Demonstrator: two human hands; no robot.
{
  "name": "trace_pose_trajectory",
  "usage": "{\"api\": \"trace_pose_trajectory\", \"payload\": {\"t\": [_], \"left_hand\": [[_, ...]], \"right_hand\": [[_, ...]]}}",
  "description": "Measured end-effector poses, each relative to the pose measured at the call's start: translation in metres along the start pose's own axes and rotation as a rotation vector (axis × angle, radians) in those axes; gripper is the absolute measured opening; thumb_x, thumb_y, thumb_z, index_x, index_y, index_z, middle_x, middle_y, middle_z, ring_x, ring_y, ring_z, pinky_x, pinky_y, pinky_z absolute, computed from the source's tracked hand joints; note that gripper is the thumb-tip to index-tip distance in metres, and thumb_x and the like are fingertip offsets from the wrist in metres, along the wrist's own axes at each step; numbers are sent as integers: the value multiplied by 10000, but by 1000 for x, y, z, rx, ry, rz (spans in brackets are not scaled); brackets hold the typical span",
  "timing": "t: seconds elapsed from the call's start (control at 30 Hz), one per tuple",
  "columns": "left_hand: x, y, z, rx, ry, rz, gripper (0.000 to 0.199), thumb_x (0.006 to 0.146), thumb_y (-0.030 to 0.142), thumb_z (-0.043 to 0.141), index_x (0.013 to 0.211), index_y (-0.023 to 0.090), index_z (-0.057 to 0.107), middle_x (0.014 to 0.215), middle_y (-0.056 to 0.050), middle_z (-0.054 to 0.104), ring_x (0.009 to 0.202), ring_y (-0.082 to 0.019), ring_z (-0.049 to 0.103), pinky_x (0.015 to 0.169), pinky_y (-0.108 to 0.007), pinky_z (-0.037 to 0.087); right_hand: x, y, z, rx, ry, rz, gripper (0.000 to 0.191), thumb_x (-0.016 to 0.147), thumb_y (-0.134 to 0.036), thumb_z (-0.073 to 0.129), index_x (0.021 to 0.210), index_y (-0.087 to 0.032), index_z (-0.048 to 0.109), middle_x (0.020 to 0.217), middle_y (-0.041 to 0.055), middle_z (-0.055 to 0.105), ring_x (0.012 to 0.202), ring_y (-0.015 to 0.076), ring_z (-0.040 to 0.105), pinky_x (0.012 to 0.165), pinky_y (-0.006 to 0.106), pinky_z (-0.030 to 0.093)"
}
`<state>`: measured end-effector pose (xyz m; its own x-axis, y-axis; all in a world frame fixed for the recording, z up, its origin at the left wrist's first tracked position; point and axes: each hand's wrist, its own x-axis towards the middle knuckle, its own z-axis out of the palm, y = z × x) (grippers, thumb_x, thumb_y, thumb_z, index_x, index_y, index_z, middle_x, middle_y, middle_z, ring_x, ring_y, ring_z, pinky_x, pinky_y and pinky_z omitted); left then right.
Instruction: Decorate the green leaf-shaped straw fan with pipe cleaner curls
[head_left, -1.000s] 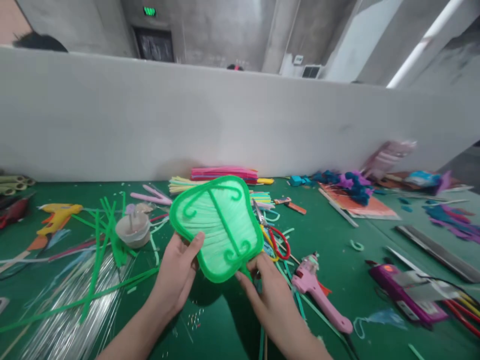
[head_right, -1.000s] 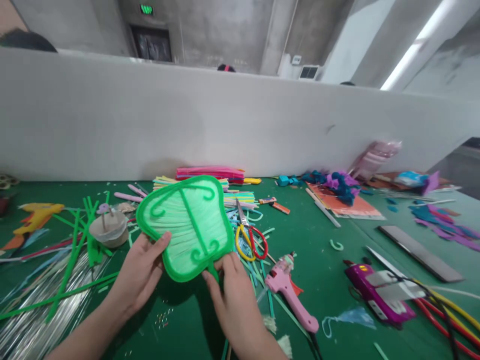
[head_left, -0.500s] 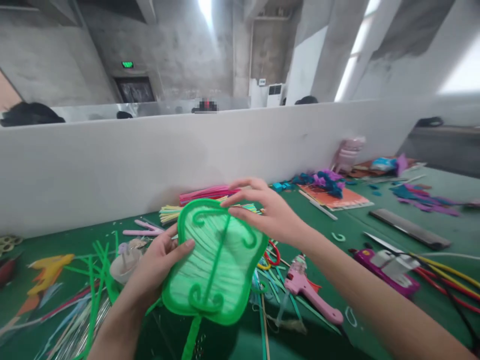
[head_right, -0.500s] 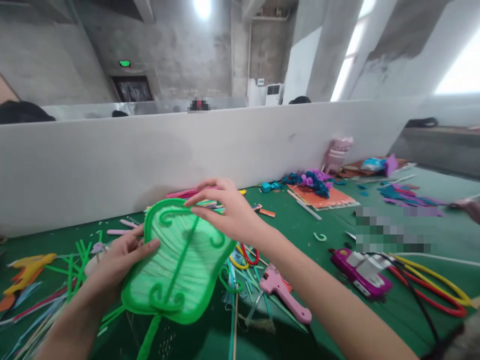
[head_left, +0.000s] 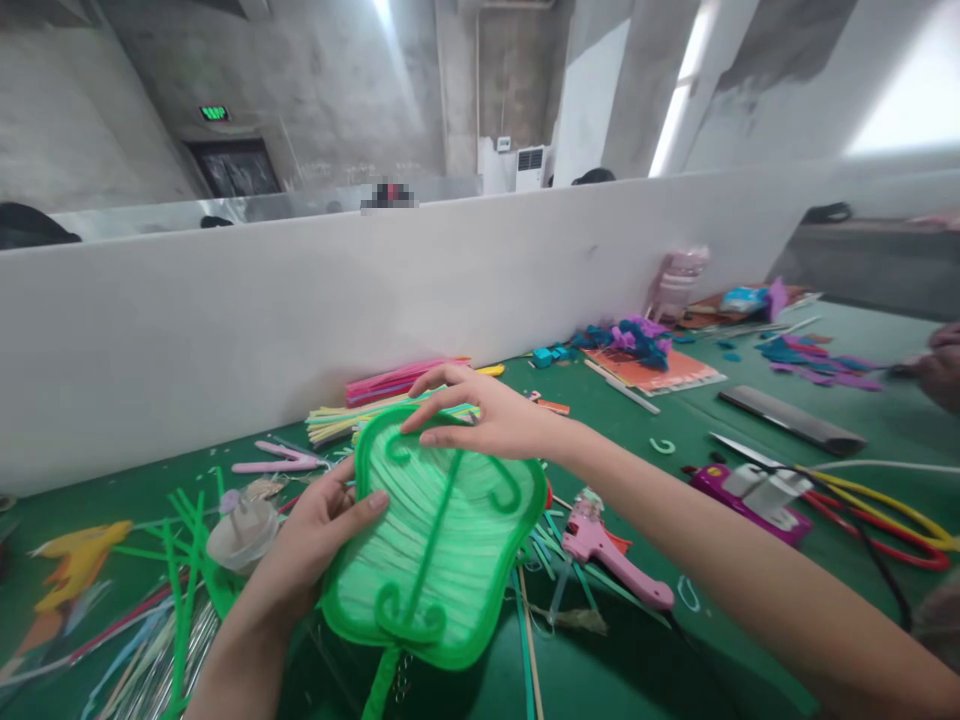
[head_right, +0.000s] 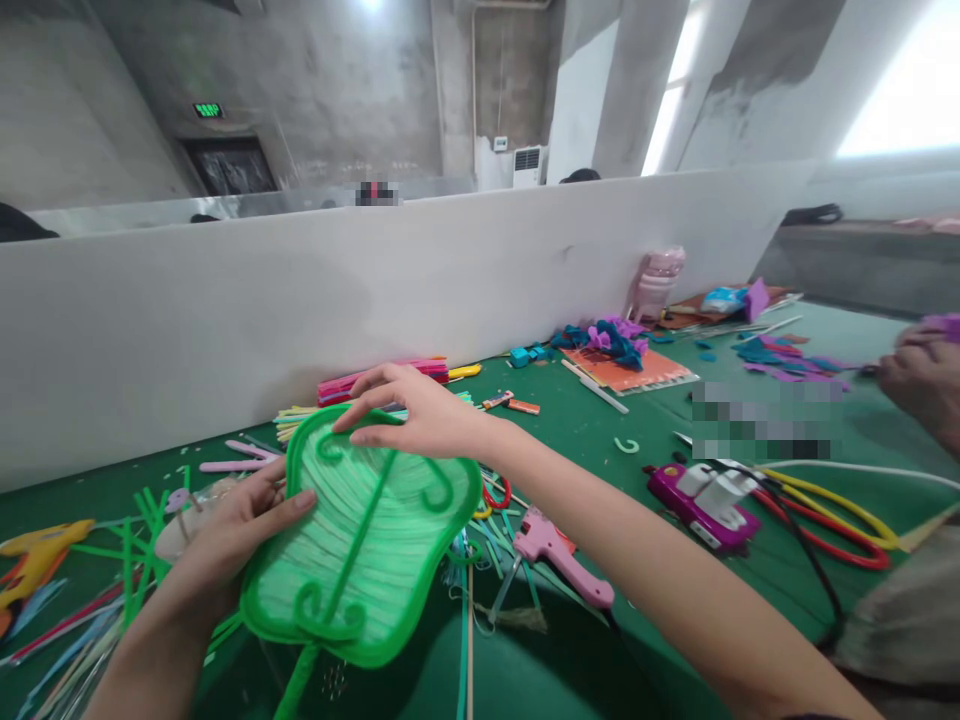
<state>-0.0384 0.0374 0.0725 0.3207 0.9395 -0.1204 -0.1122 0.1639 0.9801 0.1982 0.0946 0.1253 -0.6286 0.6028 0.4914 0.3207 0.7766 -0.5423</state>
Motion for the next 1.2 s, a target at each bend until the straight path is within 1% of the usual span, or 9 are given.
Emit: {"api": "trace_pose_trajectory", "payload": {"t": [0.2, 0.33, 0.43, 0.63, 0.8, 0.9, 1.0, 1.1, 1.2], "left_hand": [[2, -3, 0, 6, -10, 6, 786, 792, 286, 759, 1476, 259, 374, 1121, -127, 742, 956, -301, 725, 696, -305, 609], [3, -3, 0, 15, -14, 10, 786, 794, 291, 756, 1479, 273, 371, 1132, -117, 741, 966, -302, 722, 700, -307, 608], [3, -3, 0, 12, -7, 8, 790, 789, 288, 760, 1478, 276, 373, 1135, -112, 741, 973, -299, 720, 705, -302, 606], [4, -6, 2, -12, -6, -2, 813, 788, 293, 761, 1490, 286, 351, 1153, -113, 734, 976, -295, 720, 706, -298, 604], [5, -7, 2, -36, -9, -12, 797, 799, 280, 751, 1489, 296, 350, 1170, -110, 727, 983, -292, 718, 721, -306, 605], [7, -8, 2, -60, -8, -8, 809, 797, 265, 753, 1491, 305, 339, 1189, -106, 719, 990, -284, 716, 731, -302, 603], [9, -12, 4, -97, -16, -13, 809, 794, 247, 757, 1488, 290, 343, 1208, -111, 708, 1018, -278, 706, 776, -310, 596], [12, -16, 7, -133, -36, -32, 808, 790, 228, 760, 1483, 279, 347, 1214, -114, 704, 1030, -277, 701, 808, -326, 589], [14, -21, 13, -159, -28, -41, 787, 770, 214, 778, 1457, 265, 396, 1194, -112, 713, 1028, -273, 702, 826, -325, 580]], "right_hand": [[1, 1, 4, 20, 0, -7, 175, 803, -191, 751, 977, -183, 745, 1188, 79, 601, 1181, 184, 549, 1067, 375, 391], [0, 0, 5, 24, 2, -5, 134, 806, -193, 746, 939, -206, 750, 1199, 64, 613, 1158, 179, 571, 1040, 376, 416], [-1, 1, 5, 15, 14, -1, 120, 812, -209, 743, 929, -195, 758, 1195, 70, 627, 1136, 175, 586, 1017, 363, 429], [3, 1, 9, -14, 74, -20, 72, 802, -241, 754, 839, -179, 759, 1056, 59, 678, 1052, 175, 619, 965, 349, 448], [7, 1, 10, 36, 68, 12, 60, 774, -215, 772, 812, -171, 756, 983, 53, 695, 1044, 177, 624, 943, 322, 450], [10, 3, 9, 81, 41, 65, 92, 764, -228, 778, 825, -161, 766, 936, 53, 717, 1000, 175, 637, 907, 304, 454], [13, 8, 8, 142, -29, 142, 120, 759, -244, 774, 840, -155, 771, 879, 41, 738, 875, 159, 658, 830, 283, 467], [16, 15, 8, 205, -101, 203, 141, 743, -254, 778, 834, -147, 773, 831, 30, 748, 810, 149, 659, 778, 259, 465], [20, 23, 9, 211, -145, 227, 154, 722, -263, 786, 831, -154, 777, 777, 12, 744, 750, 138, 641, 730, 248, 449]]}}
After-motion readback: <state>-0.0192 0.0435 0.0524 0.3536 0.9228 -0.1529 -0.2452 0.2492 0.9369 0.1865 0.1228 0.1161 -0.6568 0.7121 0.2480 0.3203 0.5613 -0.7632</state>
